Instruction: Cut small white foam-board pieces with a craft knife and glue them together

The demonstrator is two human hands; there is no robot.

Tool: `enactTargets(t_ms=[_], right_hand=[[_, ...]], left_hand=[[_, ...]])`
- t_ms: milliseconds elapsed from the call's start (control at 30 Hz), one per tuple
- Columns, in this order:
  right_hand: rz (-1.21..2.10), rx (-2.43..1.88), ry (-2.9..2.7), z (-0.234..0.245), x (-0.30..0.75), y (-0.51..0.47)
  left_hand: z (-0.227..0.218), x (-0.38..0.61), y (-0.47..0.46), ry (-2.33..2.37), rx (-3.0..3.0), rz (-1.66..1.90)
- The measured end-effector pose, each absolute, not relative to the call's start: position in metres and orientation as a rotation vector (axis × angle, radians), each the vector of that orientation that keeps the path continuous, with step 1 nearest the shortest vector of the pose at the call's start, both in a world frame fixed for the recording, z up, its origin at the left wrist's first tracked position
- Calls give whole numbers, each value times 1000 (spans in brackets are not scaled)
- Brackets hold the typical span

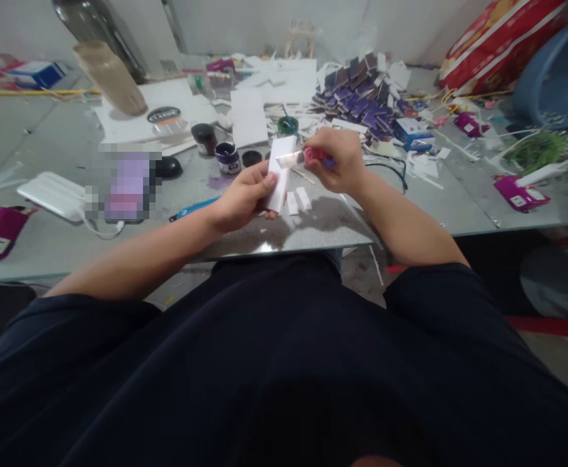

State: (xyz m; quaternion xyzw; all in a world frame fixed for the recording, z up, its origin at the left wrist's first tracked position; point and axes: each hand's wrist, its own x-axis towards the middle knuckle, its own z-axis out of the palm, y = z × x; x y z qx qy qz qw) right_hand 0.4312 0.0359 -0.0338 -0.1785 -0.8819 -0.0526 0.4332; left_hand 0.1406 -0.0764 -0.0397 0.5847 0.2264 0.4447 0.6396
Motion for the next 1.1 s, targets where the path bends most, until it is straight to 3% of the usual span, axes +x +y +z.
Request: enactTargets(t_ms=[267, 600, 1100], right_hand=[[-113, -571, -2192, -24, 440, 37], [-143, -431, -2172, -32, 435, 41], [-79, -1089, -1871, -16, 474, 87]], left_hand=[[-38, 136, -76, 516, 1332, 1006], [-29, 143, -81, 452, 1364, 962], [-29, 135, -79, 670, 1322, 996]])
